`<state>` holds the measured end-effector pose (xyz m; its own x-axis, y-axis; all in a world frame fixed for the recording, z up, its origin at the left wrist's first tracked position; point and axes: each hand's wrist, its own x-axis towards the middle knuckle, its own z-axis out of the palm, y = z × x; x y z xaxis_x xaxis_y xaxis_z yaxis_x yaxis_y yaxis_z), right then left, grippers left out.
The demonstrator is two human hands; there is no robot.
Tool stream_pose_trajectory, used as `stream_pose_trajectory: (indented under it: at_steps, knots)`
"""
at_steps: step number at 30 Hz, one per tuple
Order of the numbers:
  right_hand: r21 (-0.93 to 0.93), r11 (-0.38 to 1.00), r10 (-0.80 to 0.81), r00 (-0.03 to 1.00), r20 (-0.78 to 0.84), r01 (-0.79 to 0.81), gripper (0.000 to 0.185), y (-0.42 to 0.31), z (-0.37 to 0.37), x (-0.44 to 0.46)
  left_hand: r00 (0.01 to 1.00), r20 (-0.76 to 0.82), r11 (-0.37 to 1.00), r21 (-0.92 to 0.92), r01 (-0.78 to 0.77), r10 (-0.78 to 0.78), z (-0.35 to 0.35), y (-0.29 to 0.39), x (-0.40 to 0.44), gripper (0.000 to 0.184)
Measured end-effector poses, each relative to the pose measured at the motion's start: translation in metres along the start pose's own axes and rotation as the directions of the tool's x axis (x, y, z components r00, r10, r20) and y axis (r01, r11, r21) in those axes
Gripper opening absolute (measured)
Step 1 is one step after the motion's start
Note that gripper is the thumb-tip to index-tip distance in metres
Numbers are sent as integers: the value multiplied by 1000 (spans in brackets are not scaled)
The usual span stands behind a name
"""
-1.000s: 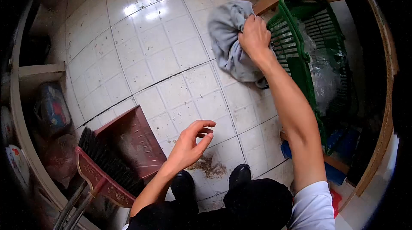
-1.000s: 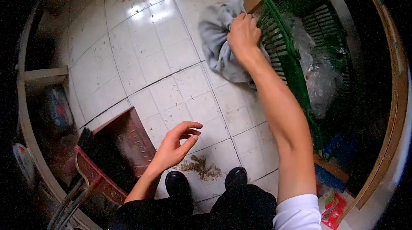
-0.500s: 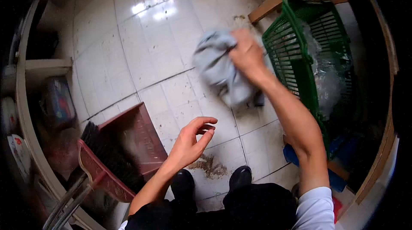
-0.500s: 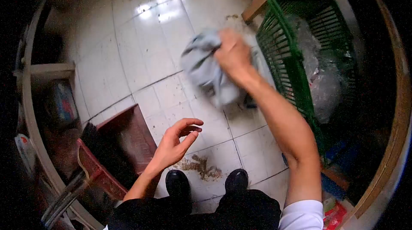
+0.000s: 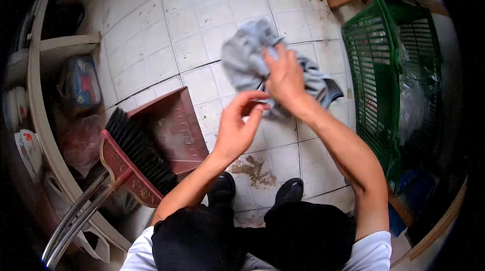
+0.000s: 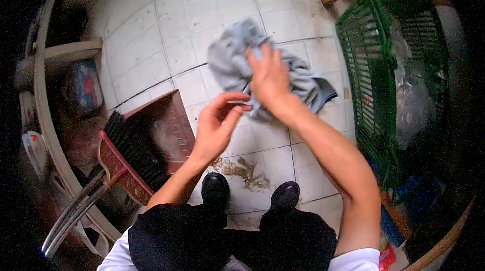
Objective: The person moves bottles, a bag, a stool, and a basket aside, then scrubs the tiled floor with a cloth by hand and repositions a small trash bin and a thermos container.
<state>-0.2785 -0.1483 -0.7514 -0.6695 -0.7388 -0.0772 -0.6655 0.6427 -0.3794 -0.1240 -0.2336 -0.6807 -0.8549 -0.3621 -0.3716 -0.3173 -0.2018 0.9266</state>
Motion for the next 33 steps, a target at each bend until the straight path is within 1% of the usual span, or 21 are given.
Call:
stream_pose_trajectory:
  at_steps: [2,3,5,6,7,9,11,13,14,16,18,20,23,24,25,26,27,28,30,31,33]
  knots:
    - [363,929,-85,996,39,65,61,-9,-4,-19,983,-159,992,-67,-103,91,-4,1,-1,22]
    - [453,890,-78,996,47,48,61,-9,-10,-22,971,-213,989,-72,-129,111,-7,5,-2,22]
    - [307,930,-121,957,-264,203,64,7,-20,-17,928,-343,990,54,-133,143,-19,7,-5,22]
    - [182,969,-93,931,-353,166,65,34,-52,4,898,-402,984,79,-158,176,-27,26,-11,20]
    - [87,995,-18,957,-289,45,68,50,-58,16,888,-412,978,75,-193,207,-33,18,-17,20]
    - [-77,996,-63,926,-371,36,69,94,-41,42,875,-420,970,75,-230,240,-39,14,-25,19]
    - [-229,969,-13,903,-430,-95,48,97,-14,43,877,-419,972,84,-220,235,-38,19,-30,17]
    - [-45,993,84,937,-340,-105,58,100,9,38,890,-389,971,99,-218,240,-37,20,-37,16]
    - [137,990,75,951,-300,-35,50,76,0,23,896,-370,969,97,-226,246,-35,22,-38,15]
    - [171,972,-94,936,-339,160,50,45,27,-19,898,-365,969,122,-214,245,-30,27,-40,13]
    - [361,907,-184,975,-127,218,54,-2,17,-71,891,-359,960,145,-240,277,-29,25,-40,14]
    - [405,904,-161,987,23,138,61,-27,-8,-99,883,-374,959,116,-259,284,-23,25,-39,14]
    - [255,929,-174,926,-336,268,59,-3,-39,-83,892,-372,966,107,-234,257,-21,25,-46,14]
    - [262,936,-118,910,-397,236,62,14,-50,-68,888,-369,961,101,-256,275,-23,20,-47,13]
    - [294,950,-4,941,-337,109,66,23,-75,-55,893,-358,962,98,-256,274,-25,17,-47,13]
    - [124,991,3,910,-415,53,69,45,-77,-35,891,-351,958,103,-268,287,-28,18,-44,13]
    - [8,992,125,941,-313,-129,65,60,-84,-18,895,-350,961,124,-248,277,-30,21,-43,14]
    - [-43,977,184,931,-315,-208,78,85,-72,4,897,-320,951,152,-268,304,-35,17,-38,14]
    - [-32,910,407,904,-134,-414,85,108,-54,38,903,-284,942,186,-279,323,-43,8,-25,13]
    - [-149,886,413,893,-181,-440,75,93,-46,41,919,-270,954,165,-250,287,-46,8,-14,13]
    - [-93,986,107,952,-287,-139,64,96,-7,27,965,-185,976,149,-162,188,-55,19,4,16]
